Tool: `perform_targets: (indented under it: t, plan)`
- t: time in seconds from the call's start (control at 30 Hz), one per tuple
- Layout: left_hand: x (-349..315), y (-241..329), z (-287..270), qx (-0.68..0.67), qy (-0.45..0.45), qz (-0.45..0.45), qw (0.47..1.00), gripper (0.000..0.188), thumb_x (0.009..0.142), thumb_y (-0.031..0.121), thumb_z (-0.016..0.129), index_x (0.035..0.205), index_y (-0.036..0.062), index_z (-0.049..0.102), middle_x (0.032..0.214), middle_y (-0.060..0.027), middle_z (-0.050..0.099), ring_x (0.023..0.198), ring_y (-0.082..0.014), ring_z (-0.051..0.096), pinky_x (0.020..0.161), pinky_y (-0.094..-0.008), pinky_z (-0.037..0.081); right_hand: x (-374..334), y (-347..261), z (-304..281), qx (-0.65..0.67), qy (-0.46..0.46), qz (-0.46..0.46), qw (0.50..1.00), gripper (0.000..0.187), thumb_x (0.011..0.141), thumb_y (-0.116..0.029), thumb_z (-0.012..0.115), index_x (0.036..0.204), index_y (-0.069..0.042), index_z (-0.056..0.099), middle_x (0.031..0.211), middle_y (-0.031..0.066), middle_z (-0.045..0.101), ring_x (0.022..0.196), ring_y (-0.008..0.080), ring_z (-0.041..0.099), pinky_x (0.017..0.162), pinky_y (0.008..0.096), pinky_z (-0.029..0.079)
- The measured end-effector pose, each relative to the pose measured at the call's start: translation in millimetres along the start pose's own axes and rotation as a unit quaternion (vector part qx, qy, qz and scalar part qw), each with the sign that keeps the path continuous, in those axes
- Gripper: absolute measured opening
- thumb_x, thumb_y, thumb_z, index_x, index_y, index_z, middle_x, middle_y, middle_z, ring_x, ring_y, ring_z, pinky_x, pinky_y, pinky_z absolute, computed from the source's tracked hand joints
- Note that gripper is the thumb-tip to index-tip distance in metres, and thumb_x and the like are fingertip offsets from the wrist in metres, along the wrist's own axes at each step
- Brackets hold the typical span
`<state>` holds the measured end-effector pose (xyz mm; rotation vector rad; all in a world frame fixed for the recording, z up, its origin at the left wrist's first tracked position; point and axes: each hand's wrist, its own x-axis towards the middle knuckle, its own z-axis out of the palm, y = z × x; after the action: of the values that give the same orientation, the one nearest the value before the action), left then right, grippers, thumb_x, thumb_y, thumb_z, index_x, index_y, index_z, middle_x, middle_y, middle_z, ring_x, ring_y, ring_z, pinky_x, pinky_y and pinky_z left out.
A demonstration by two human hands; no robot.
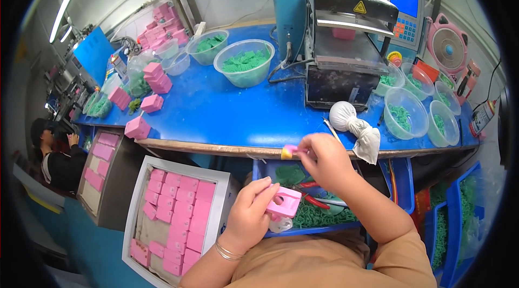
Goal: Handling, painting, and assembling small green decorative components using wax molds and glue near a production machine.
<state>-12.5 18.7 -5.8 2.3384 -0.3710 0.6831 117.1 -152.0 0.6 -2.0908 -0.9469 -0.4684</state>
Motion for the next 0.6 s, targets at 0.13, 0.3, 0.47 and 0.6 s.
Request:
perform_targets:
  t: [0.13,0.3,0.47,0.6]
  plan:
    - [-0.5,1.9,-5.0,0.051,0.011,0.027,0.998,0.048,0.062,-0.010,0.057,0.109,-0.0010,0.059,0.106,-0.0159,0.060,0.099,-0.0318,0.058,0.085,-0.0378,0.049,-12.6,-28.5,-19.8,0.148,-0.006,-0.138,0.979,0.023,0.070,-0.001,0.066,0.092,-0.005,0.061,0.079,0.0089,0.058,0.074,0.0283,0.056,0.062,0.0358,0.045]
    - [7.1,4.5,-8.5,0.071,0.002,0.061,0.996,0.045,0.064,-0.003,0.061,0.109,0.0023,0.060,0.096,-0.0114,0.059,0.084,-0.0285,0.058,0.072,-0.0359,0.050,-24.7,-34.4,-30.3,0.089,-0.098,-0.231,0.964,0.033,0.066,-0.007,0.067,0.099,-0.003,0.062,0.086,0.0075,0.058,0.074,0.0228,0.056,0.063,0.0334,0.045]
    - [8.2,4.7,-4.0,0.075,-0.033,0.068,0.994,0.040,0.060,-0.002,0.067,0.099,0.0057,0.064,0.072,-0.0072,0.050,0.065,-0.0255,0.049,0.056,-0.0331,0.041,-34.4,-52.5,-23.1,0.095,-0.052,-0.226,0.968,0.027,0.072,-0.019,0.066,0.093,-0.002,0.061,0.086,0.0083,0.056,0.072,0.0241,0.053,0.064,0.0344,0.042]
    - [2.7,17.7,3.3,-0.044,-0.075,-0.018,0.996,0.037,0.061,0.003,0.070,0.097,0.0049,0.063,0.073,-0.0078,0.050,0.066,-0.0256,0.049,0.056,-0.0326,0.041,-46.1,-50.9,-5.3,-0.023,0.036,-0.210,0.977,0.023,0.072,-0.022,0.065,0.081,-0.003,0.057,0.074,0.0083,0.053,0.064,0.0232,0.048,0.057,0.0334,0.038]
